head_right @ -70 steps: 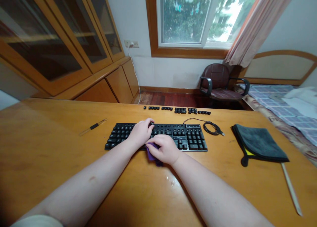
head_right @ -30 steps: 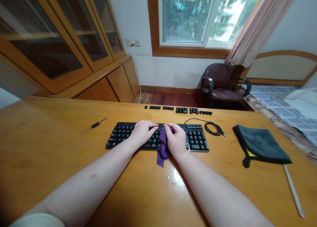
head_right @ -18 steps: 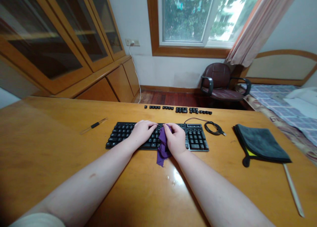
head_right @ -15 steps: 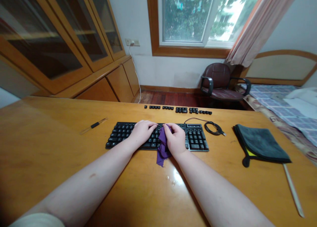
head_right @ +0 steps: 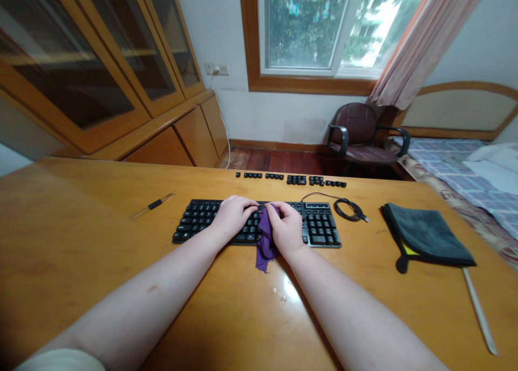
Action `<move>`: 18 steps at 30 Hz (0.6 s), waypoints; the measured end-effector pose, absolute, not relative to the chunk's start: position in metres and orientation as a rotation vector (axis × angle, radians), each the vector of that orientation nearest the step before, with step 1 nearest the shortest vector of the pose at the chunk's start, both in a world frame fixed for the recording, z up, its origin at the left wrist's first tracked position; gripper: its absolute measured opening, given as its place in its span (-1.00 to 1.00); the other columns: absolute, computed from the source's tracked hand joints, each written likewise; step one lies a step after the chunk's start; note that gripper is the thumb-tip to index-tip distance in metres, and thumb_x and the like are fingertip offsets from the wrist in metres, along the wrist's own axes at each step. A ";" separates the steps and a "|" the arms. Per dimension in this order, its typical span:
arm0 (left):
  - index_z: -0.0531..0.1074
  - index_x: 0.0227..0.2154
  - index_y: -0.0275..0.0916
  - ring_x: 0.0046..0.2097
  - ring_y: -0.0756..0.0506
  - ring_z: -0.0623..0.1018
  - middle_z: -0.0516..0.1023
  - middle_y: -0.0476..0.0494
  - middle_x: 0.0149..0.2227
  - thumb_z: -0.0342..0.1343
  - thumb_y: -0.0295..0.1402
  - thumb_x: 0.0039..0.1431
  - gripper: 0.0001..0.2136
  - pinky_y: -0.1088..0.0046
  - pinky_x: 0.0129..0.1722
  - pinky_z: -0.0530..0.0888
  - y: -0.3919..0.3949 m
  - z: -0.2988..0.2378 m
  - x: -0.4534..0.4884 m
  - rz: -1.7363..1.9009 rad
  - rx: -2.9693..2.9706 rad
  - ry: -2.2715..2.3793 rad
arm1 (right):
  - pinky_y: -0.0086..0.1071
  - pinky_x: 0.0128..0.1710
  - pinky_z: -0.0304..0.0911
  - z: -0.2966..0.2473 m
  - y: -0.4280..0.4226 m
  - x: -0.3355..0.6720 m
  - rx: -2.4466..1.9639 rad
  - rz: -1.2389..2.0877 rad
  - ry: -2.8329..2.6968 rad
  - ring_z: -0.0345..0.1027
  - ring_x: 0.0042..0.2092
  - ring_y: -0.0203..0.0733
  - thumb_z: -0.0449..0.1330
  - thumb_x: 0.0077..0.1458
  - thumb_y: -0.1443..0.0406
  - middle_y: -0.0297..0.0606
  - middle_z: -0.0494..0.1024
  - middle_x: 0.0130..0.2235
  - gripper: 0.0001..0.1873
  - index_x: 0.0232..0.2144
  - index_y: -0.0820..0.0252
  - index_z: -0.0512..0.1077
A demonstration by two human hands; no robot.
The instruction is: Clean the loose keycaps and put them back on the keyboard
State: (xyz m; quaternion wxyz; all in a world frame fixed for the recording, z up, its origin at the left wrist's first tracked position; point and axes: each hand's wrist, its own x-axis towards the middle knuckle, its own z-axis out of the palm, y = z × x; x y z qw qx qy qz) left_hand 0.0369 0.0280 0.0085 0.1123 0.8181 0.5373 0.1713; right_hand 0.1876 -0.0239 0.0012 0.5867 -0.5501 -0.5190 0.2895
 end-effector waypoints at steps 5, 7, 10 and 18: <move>0.54 -0.27 -0.07 -0.14 -0.13 0.47 0.60 0.00 -0.23 0.03 -0.23 0.13 -0.79 0.34 -0.07 0.32 0.029 0.007 0.037 0.523 2.391 1.590 | -0.30 -0.24 0.29 0.002 -0.024 0.187 -1.276 0.677 -1.210 0.42 -0.31 -0.14 0.17 0.00 0.16 -0.24 0.58 -0.39 -0.77 -0.43 0.20 0.51; 0.54 -0.27 -0.07 -0.14 -0.12 0.47 0.60 0.00 -0.23 0.03 -0.23 0.13 -0.80 0.34 -0.07 0.32 0.030 0.007 0.037 0.531 2.389 1.584 | -0.30 -0.24 0.29 0.002 -0.024 0.187 -1.274 0.675 -1.215 0.42 -0.31 -0.15 0.17 0.00 0.16 -0.24 0.58 -0.39 -0.77 -0.44 0.20 0.51; 0.54 -0.29 -0.09 -0.15 -0.12 0.47 0.60 0.01 -0.24 0.05 -0.24 0.12 -0.81 0.34 -0.08 0.33 0.030 0.007 0.037 0.544 2.380 1.574 | -0.31 -0.25 0.29 0.002 -0.024 0.187 -1.277 0.673 -1.222 0.42 -0.32 -0.15 0.17 0.00 0.16 -0.24 0.58 -0.39 -0.77 -0.45 0.20 0.51; 0.55 -0.31 -0.06 -0.16 -0.11 0.47 0.60 0.01 -0.26 0.09 -0.25 0.09 -0.84 0.34 -0.08 0.32 0.028 0.010 0.036 0.537 2.413 1.538 | -0.31 -0.24 0.30 0.002 -0.024 0.188 -1.277 0.671 -1.230 0.43 -0.31 -0.15 0.16 0.00 0.16 -0.23 0.58 -0.38 -0.77 -0.44 0.20 0.51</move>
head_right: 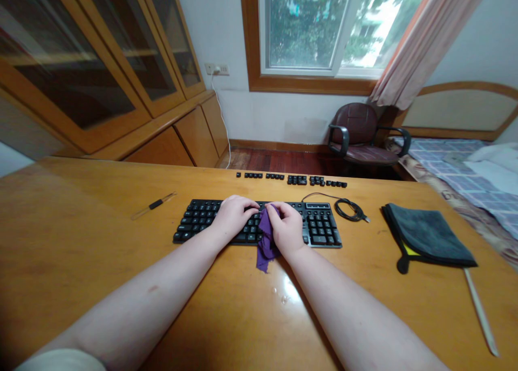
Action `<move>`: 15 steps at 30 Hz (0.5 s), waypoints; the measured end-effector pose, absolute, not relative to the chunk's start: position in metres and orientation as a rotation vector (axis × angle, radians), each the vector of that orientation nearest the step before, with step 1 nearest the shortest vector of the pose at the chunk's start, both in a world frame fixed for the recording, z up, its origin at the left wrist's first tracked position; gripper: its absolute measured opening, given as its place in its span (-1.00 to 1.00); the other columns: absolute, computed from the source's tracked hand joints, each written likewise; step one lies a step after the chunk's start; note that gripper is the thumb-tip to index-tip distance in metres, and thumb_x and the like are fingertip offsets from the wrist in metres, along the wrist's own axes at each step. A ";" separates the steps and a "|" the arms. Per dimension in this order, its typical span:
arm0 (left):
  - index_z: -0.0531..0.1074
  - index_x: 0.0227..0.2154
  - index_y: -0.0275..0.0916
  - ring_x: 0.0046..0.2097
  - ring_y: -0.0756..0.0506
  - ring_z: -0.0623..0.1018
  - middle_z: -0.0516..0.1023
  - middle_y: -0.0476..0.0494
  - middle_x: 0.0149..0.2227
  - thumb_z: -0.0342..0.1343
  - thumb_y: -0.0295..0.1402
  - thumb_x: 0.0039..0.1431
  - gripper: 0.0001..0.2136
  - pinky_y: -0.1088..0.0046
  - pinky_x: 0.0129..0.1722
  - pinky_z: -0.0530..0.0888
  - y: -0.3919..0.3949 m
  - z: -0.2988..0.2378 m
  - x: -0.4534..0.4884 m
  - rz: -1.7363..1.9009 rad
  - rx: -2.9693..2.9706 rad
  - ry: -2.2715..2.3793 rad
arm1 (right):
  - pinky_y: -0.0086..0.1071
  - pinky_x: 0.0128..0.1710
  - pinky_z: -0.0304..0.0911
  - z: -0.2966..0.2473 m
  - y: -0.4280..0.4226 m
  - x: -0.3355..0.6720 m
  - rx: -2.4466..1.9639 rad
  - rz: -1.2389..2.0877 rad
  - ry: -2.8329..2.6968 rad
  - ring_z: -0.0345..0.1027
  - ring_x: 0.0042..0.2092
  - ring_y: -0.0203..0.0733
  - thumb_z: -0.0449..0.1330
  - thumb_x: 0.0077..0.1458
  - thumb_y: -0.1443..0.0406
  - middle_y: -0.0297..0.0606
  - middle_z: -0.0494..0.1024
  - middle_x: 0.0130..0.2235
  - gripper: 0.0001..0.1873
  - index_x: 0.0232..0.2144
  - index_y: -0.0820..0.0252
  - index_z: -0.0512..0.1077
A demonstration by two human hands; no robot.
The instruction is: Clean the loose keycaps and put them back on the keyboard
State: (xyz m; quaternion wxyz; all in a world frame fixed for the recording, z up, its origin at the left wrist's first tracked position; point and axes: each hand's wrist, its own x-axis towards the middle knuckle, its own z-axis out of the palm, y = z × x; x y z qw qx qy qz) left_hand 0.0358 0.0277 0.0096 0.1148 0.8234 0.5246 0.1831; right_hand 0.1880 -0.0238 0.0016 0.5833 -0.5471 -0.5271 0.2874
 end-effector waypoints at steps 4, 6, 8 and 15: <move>0.56 -0.33 -0.06 -0.17 -0.12 0.48 0.60 0.00 -0.27 0.07 -0.24 0.10 -0.83 0.33 -0.09 0.33 0.027 0.011 0.036 0.530 2.417 1.550 | -0.31 -0.24 0.30 0.001 -0.023 0.188 -1.276 0.675 -1.229 0.43 -0.31 -0.15 0.17 0.00 0.16 -0.24 0.58 -0.38 -0.77 -0.43 0.19 0.51; 0.56 -0.32 -0.08 -0.17 -0.12 0.49 0.61 -0.03 -0.27 0.03 -0.23 0.13 -0.80 0.33 -0.09 0.33 0.027 0.011 0.036 0.532 2.417 1.558 | -0.30 -0.24 0.30 0.001 -0.023 0.188 -1.276 0.678 -1.232 0.42 -0.31 -0.14 0.16 0.00 0.16 -0.23 0.58 -0.39 -0.77 -0.44 0.20 0.51; 0.56 -0.31 -0.09 -0.16 -0.12 0.49 0.60 -0.04 -0.26 0.00 -0.23 0.15 -0.77 0.32 -0.07 0.32 0.028 0.010 0.036 0.528 2.416 1.561 | -0.29 -0.24 0.30 0.001 -0.023 0.188 -1.274 0.682 -1.235 0.42 -0.31 -0.14 0.16 0.00 0.15 -0.23 0.57 -0.40 -0.76 -0.44 0.20 0.51; 0.42 -0.05 -0.07 -0.03 -0.14 0.42 0.52 -0.04 -0.06 0.07 -0.24 0.11 -0.68 0.29 0.02 0.30 0.026 0.008 0.037 0.560 2.395 1.623 | -0.30 -0.24 0.30 0.000 -0.023 0.187 -1.272 0.685 -1.233 0.42 -0.32 -0.16 0.17 0.01 0.16 -0.24 0.58 -0.39 -0.78 -0.44 0.19 0.50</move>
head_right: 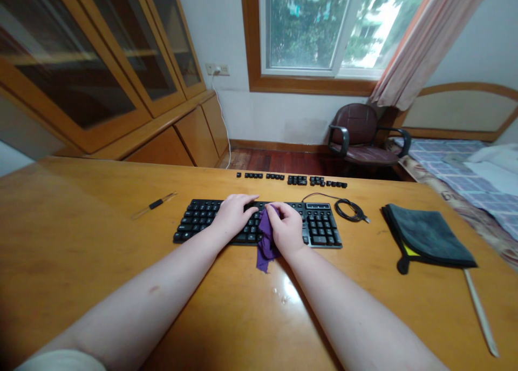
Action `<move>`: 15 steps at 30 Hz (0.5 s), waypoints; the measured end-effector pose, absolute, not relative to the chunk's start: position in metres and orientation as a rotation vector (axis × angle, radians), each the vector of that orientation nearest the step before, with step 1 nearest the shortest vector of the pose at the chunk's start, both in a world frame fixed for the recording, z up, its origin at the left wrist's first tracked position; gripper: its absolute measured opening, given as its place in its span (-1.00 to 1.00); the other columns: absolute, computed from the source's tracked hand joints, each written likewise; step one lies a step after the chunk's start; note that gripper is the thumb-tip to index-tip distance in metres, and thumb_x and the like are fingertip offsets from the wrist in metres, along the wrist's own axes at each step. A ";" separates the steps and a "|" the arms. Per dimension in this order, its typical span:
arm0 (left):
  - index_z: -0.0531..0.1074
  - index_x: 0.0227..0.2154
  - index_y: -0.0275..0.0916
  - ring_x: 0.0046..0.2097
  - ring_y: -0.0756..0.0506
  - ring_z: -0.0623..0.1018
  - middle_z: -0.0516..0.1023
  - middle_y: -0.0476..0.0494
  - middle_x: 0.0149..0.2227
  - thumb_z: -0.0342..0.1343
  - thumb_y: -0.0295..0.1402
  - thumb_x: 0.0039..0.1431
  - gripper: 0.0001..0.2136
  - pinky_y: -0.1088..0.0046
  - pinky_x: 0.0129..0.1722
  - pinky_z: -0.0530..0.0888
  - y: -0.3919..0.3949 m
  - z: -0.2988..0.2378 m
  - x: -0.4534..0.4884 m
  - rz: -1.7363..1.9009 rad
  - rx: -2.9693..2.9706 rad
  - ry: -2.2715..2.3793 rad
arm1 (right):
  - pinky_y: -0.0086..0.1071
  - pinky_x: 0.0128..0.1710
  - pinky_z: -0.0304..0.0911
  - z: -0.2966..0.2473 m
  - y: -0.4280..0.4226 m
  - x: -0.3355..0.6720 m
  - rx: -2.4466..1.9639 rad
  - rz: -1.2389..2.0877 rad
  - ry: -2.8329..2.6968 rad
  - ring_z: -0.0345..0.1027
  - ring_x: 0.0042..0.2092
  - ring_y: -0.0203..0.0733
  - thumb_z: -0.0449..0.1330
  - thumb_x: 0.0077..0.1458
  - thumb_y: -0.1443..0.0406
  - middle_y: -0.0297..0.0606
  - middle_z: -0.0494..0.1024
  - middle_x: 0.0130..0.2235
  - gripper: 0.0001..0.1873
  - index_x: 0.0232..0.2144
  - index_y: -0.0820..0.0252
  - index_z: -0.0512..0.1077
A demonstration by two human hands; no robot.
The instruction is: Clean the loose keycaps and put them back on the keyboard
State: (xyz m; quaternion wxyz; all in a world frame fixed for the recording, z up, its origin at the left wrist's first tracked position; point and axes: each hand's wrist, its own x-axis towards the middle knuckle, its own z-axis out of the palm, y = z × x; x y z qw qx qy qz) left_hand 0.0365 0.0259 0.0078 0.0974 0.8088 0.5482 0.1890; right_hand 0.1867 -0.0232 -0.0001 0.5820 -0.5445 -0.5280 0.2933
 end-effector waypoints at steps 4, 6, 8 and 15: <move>0.38 -0.02 0.00 0.04 -0.23 0.36 0.47 -0.04 0.01 0.02 -0.18 0.13 -0.66 -0.02 0.12 0.12 0.020 0.008 0.039 0.490 2.414 1.747 | -0.30 -0.23 0.30 -0.002 -0.023 0.186 -1.265 0.680 -1.241 0.42 -0.31 -0.15 0.17 0.01 0.16 -0.24 0.58 -0.38 -0.78 -0.44 0.20 0.50; 0.37 -0.02 0.04 0.01 -0.23 0.37 0.50 -0.03 -0.04 -0.02 -0.20 0.16 -0.68 -0.07 0.12 0.09 0.019 0.007 0.041 0.450 2.414 1.733 | -0.29 -0.22 0.30 -0.002 -0.023 0.186 -1.262 0.677 -1.247 0.43 -0.30 -0.14 0.16 0.01 0.16 -0.23 0.58 -0.37 -0.77 -0.44 0.20 0.50; 0.37 -0.02 0.06 -0.01 -0.21 0.38 0.51 -0.01 -0.06 -0.04 -0.22 0.17 -0.69 0.01 0.10 0.15 0.019 0.007 0.042 0.438 2.420 1.696 | -0.28 -0.21 0.30 -0.001 -0.023 0.186 -1.265 0.669 -1.259 0.43 -0.30 -0.14 0.16 0.01 0.16 -0.23 0.58 -0.37 -0.77 -0.43 0.20 0.50; 0.38 -0.02 0.03 -0.02 -0.20 0.39 0.51 -0.02 -0.06 0.00 -0.27 0.12 -0.67 0.17 0.00 0.27 0.027 0.008 0.040 0.434 2.411 1.657 | -0.27 -0.20 0.31 0.002 -0.024 0.186 -1.279 0.651 -1.286 0.44 -0.28 -0.12 0.14 0.02 0.16 -0.22 0.58 -0.36 -0.77 -0.43 0.19 0.50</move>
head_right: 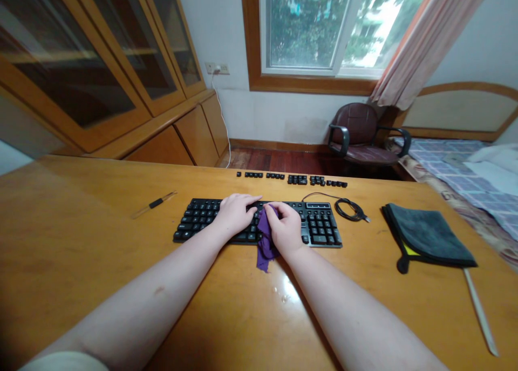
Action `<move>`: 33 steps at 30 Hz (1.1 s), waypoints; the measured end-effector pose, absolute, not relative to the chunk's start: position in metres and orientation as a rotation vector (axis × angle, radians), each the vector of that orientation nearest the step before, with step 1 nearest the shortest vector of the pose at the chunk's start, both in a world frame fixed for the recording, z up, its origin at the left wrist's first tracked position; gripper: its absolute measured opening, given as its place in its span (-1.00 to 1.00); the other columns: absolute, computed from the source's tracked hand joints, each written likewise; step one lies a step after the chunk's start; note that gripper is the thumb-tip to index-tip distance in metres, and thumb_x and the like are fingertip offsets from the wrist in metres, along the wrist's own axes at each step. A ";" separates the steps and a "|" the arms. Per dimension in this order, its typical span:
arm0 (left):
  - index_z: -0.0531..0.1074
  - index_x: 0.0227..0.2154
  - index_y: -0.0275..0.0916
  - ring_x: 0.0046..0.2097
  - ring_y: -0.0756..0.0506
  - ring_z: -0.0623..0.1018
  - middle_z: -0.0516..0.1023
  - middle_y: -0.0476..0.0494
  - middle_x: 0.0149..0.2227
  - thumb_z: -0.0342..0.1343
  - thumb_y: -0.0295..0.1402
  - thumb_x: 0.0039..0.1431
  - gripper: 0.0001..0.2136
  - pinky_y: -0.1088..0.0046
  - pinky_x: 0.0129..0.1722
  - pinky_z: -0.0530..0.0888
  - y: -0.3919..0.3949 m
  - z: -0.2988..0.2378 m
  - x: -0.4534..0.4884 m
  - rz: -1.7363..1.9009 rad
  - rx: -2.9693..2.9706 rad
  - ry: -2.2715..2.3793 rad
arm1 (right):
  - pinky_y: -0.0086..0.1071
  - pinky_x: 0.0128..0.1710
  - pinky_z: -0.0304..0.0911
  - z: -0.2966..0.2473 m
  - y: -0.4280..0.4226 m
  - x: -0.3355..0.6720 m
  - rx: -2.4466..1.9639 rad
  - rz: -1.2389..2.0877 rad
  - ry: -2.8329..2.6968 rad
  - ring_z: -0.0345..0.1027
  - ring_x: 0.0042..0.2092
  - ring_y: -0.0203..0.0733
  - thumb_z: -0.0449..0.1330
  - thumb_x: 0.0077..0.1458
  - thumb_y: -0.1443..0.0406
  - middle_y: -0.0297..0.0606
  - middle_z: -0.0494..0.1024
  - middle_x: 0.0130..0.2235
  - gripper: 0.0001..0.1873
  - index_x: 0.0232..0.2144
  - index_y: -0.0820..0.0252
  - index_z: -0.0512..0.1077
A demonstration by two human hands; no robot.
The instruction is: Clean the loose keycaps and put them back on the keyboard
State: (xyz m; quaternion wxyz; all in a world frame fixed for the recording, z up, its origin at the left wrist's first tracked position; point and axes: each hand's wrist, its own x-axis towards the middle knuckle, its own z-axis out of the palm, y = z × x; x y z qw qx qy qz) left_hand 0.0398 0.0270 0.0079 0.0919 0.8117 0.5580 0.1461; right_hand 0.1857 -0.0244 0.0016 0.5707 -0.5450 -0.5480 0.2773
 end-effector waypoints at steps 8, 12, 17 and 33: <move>0.30 0.06 -0.10 0.03 -0.20 0.35 0.41 -0.15 0.03 -0.08 -0.20 0.17 -0.61 0.20 0.07 0.21 0.011 0.013 0.042 0.388 2.605 1.456 | -0.32 -0.25 0.28 -0.003 -0.019 0.189 -1.303 0.635 -1.220 0.40 -0.34 -0.17 0.15 0.01 0.15 -0.25 0.56 -0.40 -0.76 -0.45 0.21 0.49; 0.22 0.11 -0.10 0.12 -0.30 0.24 0.27 -0.25 0.12 0.08 0.03 -0.05 -0.36 0.09 0.12 0.12 0.005 0.012 0.042 0.277 2.726 1.252 | -0.33 -0.30 0.25 -0.001 -0.012 0.197 -1.411 0.601 -1.189 0.38 -0.37 -0.17 0.14 -0.01 0.12 -0.26 0.54 -0.45 -0.72 -0.49 0.22 0.47; -0.04 0.22 -0.14 0.17 -0.32 0.18 0.18 -0.31 0.17 0.17 0.14 -0.28 -0.02 0.06 0.18 -0.01 0.008 0.007 0.040 0.214 2.754 1.190 | -0.35 -0.33 0.22 0.000 -0.011 0.202 -1.550 0.577 -1.389 0.37 -0.38 -0.17 0.07 0.03 0.12 -0.26 0.55 -0.44 -0.69 -0.48 0.21 0.48; -0.04 0.22 -0.17 0.25 -0.28 0.09 0.11 -0.30 0.24 0.05 0.21 -0.19 -0.06 0.01 0.21 -0.11 0.013 0.007 0.036 0.211 2.730 1.135 | -0.29 -0.25 0.25 0.003 -0.017 0.197 -1.572 0.361 -1.523 0.41 -0.31 -0.12 0.04 0.09 0.18 -0.21 0.57 -0.37 -0.73 -0.43 0.16 0.49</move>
